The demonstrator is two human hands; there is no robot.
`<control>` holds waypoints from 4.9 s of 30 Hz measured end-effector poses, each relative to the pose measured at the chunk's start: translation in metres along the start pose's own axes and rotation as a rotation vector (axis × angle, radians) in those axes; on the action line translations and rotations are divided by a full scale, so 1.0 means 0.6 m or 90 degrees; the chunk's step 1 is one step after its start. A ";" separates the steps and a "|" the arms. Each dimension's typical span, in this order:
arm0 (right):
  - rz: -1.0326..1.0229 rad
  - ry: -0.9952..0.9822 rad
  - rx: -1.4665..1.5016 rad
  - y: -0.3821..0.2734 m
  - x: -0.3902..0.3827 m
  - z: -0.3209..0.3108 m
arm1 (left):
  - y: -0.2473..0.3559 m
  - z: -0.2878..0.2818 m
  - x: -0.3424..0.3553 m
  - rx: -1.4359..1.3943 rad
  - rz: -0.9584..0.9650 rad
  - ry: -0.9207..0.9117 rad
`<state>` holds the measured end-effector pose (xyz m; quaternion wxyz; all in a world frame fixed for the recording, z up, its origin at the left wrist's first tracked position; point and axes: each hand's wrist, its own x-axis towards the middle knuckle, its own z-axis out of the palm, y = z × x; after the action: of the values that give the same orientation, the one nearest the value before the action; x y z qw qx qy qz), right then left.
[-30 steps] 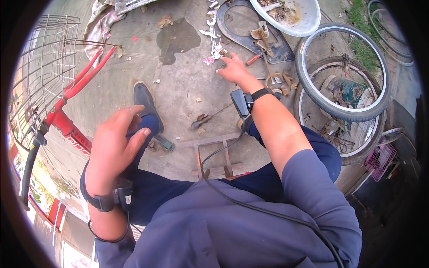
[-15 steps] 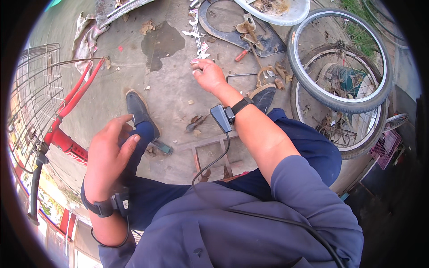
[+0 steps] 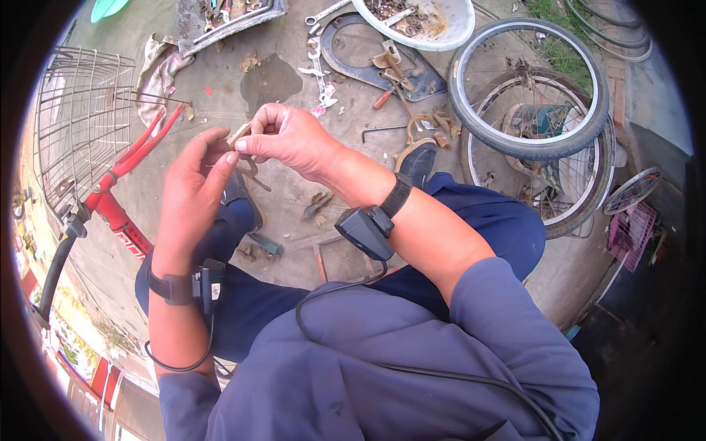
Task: The person removes a bicycle tire from the rim, inspects the inner tube, and then uses a tire lever to mount the tire back onto the rim. The person also handles a small metal part from a nearby container.
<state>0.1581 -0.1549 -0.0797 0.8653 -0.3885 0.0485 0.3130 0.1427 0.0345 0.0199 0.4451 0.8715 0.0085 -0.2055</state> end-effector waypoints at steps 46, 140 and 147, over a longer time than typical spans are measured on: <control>0.018 -0.045 -0.012 -0.120 -0.178 0.022 | 0.043 0.047 -0.047 -0.327 0.222 -0.106; -0.045 -0.107 -0.928 -0.078 -0.185 0.045 | 0.017 0.047 -0.030 -0.423 -0.016 -0.023; 0.045 -0.148 -1.076 -0.087 -0.188 0.035 | 0.005 0.041 -0.029 -0.367 -0.038 -0.026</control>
<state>0.0950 -0.2234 0.0054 0.2744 -0.8671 -0.2787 0.3086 0.1188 0.0161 0.0159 0.6682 0.7042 0.0837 -0.2250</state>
